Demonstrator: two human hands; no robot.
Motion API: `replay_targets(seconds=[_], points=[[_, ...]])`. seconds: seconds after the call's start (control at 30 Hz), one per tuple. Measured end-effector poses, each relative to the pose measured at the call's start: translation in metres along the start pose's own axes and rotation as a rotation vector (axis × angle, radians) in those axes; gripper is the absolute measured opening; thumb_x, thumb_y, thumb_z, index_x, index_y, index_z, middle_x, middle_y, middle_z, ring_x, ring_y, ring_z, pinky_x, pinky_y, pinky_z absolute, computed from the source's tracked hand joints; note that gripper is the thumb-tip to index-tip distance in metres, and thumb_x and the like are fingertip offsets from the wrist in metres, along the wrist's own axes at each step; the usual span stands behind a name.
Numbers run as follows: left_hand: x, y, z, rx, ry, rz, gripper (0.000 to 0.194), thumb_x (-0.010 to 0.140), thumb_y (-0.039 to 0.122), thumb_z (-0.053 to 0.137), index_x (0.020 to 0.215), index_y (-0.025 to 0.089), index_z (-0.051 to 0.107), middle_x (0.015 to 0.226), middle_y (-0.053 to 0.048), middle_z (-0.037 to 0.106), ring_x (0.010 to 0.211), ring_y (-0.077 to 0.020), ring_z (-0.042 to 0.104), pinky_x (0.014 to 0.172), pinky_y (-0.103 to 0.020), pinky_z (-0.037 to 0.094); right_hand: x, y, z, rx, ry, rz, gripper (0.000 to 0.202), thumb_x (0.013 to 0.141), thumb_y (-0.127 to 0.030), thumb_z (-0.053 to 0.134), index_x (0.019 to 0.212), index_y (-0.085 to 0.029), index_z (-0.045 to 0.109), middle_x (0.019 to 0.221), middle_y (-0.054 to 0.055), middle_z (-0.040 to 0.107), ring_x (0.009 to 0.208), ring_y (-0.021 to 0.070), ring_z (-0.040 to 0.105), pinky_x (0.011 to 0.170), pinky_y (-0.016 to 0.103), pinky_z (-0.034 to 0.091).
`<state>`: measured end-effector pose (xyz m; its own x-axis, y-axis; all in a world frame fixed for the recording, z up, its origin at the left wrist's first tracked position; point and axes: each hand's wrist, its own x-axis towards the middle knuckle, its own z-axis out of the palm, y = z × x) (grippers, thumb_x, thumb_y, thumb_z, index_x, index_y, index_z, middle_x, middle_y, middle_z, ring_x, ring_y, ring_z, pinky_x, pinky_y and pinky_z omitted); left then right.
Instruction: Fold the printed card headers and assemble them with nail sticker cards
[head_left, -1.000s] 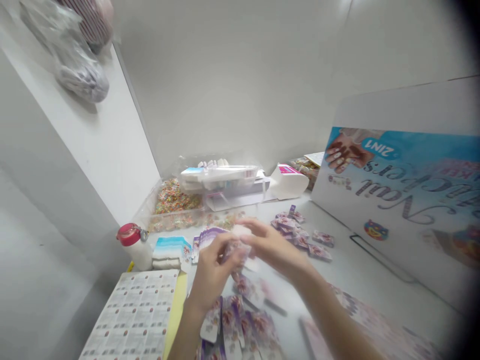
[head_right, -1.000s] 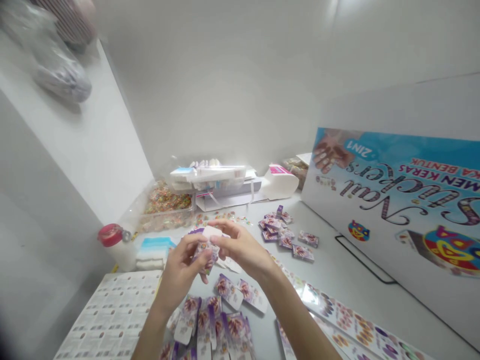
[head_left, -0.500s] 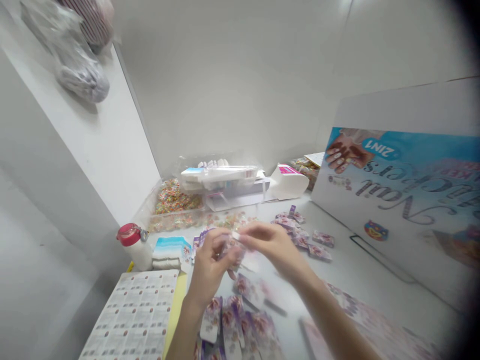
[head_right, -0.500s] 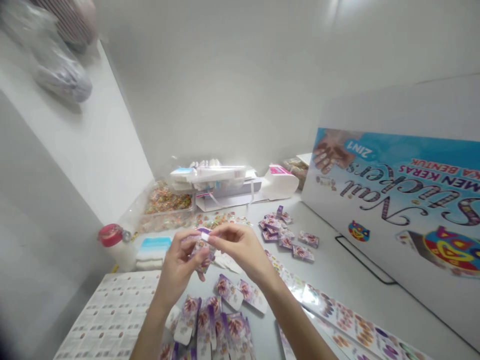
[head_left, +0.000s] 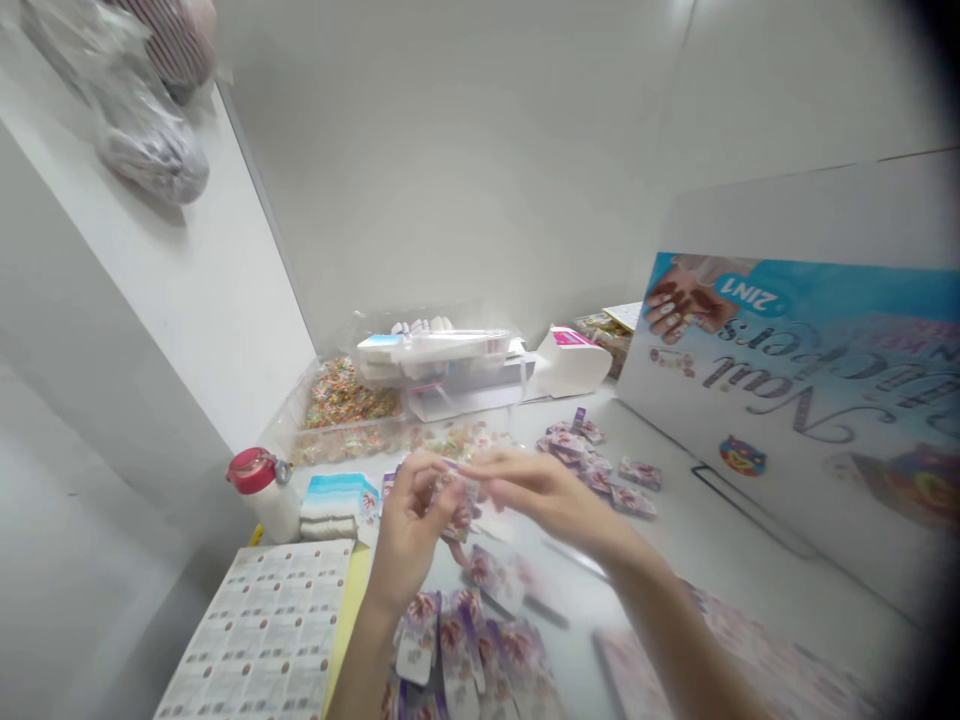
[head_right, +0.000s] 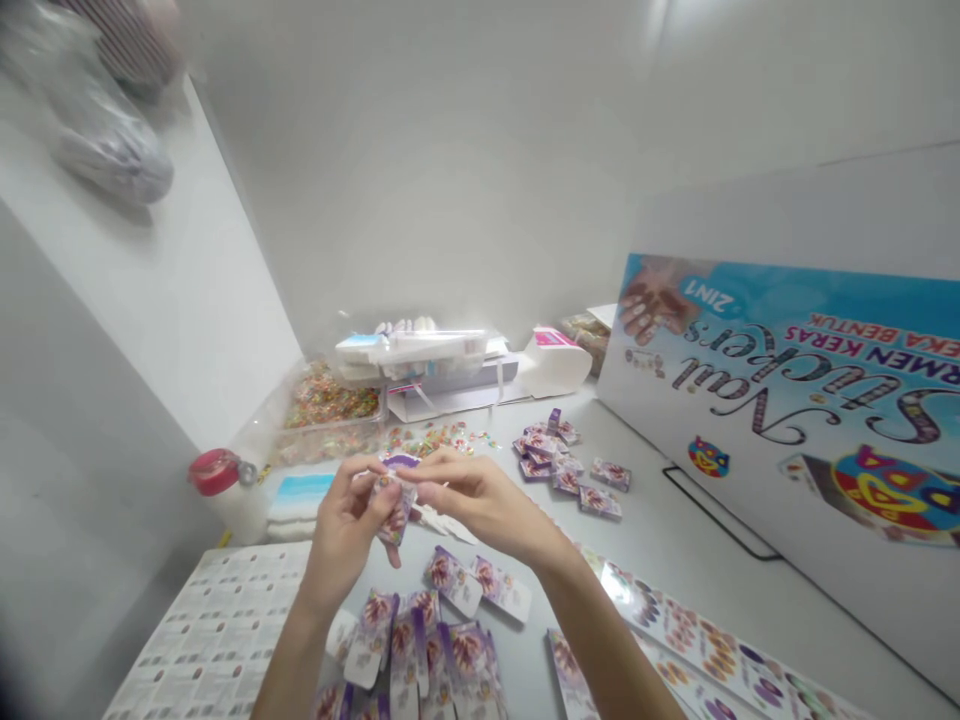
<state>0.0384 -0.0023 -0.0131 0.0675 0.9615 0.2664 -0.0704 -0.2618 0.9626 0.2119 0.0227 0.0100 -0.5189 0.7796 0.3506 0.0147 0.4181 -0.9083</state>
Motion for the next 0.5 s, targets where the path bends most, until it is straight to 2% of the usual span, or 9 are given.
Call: replay_targets(seconds=[0.1, 0.2, 0.27, 0.33, 0.37, 0.4, 0.5], points=[[0.002, -0.005, 0.006, 0.011, 0.052, -0.001, 0.027, 0.083, 0.041, 0.058, 0.1, 0.025, 0.045, 0.074, 0.004, 0.055, 0.057, -0.0126, 0.057, 0.036, -0.02, 0.05, 0.001, 0.001, -0.003, 0.002, -0.014, 0.036, 0.025, 0.084, -0.035, 0.061, 0.106, -0.029, 0.07, 0.098, 0.003, 0.066, 0.09, 0.0158, 0.06, 0.079, 0.031, 0.051], [0.004, -0.014, 0.008, 0.118, 0.018, -0.06, 0.039, 0.083, 0.042, 0.059, 0.115, 0.027, 0.043, 0.094, -0.004, 0.063, 0.079, -0.0192, 0.064, 0.055, -0.028, 0.056, 0.005, 0.014, -0.017, -0.062, 0.051, 0.084, 0.021, 0.08, -0.033, 0.064, 0.097, -0.024, 0.074, 0.093, 0.004, 0.07, 0.084, 0.0174, 0.064, 0.074, 0.03, 0.051], [0.004, -0.018, 0.007, 0.238, 0.0, -0.091, 0.055, 0.081, 0.041, 0.062, 0.128, 0.028, 0.037, 0.12, -0.012, 0.058, 0.105, -0.0256, 0.06, 0.075, -0.036, 0.055, 0.006, 0.031, -0.037, -0.203, 0.144, 0.189, 0.021, 0.078, -0.028, 0.062, 0.092, -0.021, 0.075, 0.089, 0.005, 0.072, 0.078, 0.0184, 0.065, 0.068, 0.029, 0.051], [0.006, -0.019, 0.003, 0.329, 0.035, -0.087, 0.062, 0.082, 0.04, 0.062, 0.135, 0.029, 0.032, 0.137, -0.015, 0.046, 0.12, -0.028, 0.051, 0.088, -0.04, 0.049, 0.003, 0.055, -0.063, -0.441, 0.32, 0.394, 0.027, 0.081, -0.022, 0.052, 0.099, -0.018, 0.073, 0.084, 0.007, 0.072, 0.074, 0.0189, 0.066, 0.062, 0.028, 0.05], [0.007, -0.019, 0.0, 0.35, 0.071, -0.075, 0.061, 0.083, 0.039, 0.06, 0.136, 0.029, 0.031, 0.139, -0.015, 0.044, 0.121, -0.0276, 0.05, 0.09, -0.04, 0.048, 0.0, 0.067, -0.075, -0.583, 0.409, 0.505, 0.03, 0.081, -0.02, 0.049, 0.101, -0.017, 0.071, 0.082, 0.007, 0.072, 0.071, 0.0188, 0.066, 0.06, 0.027, 0.049], [0.009, -0.018, -0.003, 0.357, 0.117, -0.06, 0.058, 0.085, 0.038, 0.057, 0.136, 0.028, 0.031, 0.138, -0.015, 0.045, 0.118, -0.0264, 0.052, 0.089, -0.04, 0.047, -0.004, 0.079, -0.087, -0.639, 0.45, 0.554, 0.033, 0.081, -0.017, 0.046, 0.105, -0.014, 0.069, 0.085, 0.01, 0.071, 0.073, 0.0201, 0.066, 0.059, 0.027, 0.048], [0.014, -0.016, -0.012, 0.359, 0.234, -0.031, 0.051, 0.086, 0.036, 0.053, 0.133, 0.026, 0.035, 0.129, -0.013, 0.053, 0.106, -0.0223, 0.059, 0.082, -0.035, 0.051, -0.016, 0.108, -0.113, -0.765, 0.511, 0.658, 0.04, 0.08, -0.011, 0.041, 0.114, -0.008, 0.062, 0.099, 0.018, 0.068, 0.081, 0.024, 0.066, 0.062, 0.029, 0.046]])
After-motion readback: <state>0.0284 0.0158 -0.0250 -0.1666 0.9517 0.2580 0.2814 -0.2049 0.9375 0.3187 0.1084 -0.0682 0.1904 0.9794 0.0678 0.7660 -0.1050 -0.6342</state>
